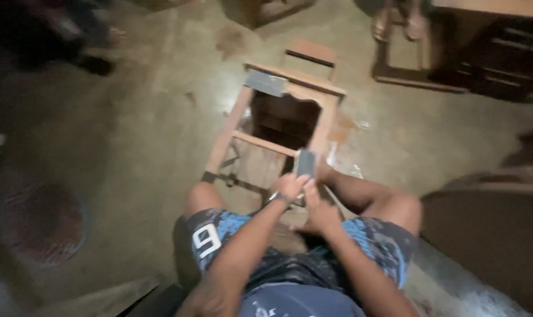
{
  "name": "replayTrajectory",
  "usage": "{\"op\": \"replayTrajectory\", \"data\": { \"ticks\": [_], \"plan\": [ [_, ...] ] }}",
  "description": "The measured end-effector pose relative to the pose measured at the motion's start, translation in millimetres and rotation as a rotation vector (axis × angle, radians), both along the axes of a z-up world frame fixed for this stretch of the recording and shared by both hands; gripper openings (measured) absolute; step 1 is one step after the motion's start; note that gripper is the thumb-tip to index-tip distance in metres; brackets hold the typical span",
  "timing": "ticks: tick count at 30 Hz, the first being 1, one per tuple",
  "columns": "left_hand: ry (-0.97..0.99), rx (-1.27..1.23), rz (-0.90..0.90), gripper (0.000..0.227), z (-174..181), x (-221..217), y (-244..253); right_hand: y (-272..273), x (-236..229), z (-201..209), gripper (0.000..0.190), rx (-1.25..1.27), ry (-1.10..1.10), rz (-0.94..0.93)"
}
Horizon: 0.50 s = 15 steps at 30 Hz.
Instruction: The person sands the surface and edges of a wooden stool by hand using a piece of sandpaper.
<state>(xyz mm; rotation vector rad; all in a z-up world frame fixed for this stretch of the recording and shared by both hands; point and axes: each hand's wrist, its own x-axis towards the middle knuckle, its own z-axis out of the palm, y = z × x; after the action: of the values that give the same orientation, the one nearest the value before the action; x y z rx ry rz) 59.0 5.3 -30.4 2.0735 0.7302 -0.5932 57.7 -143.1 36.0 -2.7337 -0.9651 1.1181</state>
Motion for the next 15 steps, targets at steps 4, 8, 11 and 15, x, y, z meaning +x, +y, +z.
{"op": "replayTrajectory", "data": {
  "ticks": [4,8,11,15],
  "plan": [
    [-0.04,0.094,-0.001,0.071,23.7,34.5,15.6,17.5,31.8,-18.7,0.139,-0.19,-0.063,0.089],
    [-0.013,0.076,-0.07,0.076,16.6,-4.7,3.5,3.0,-10.1,-17.8,0.135,-0.168,-0.093,0.117],
    [0.007,0.058,-0.055,0.077,15.1,-41.9,-1.5,-1.7,-35.9,-8.9,0.139,-0.172,-0.028,0.144],
    [-0.017,0.078,-0.104,0.073,-6.8,-39.0,-5.9,5.7,-45.1,18.0,0.143,-0.205,0.06,0.121]
  ]
}}
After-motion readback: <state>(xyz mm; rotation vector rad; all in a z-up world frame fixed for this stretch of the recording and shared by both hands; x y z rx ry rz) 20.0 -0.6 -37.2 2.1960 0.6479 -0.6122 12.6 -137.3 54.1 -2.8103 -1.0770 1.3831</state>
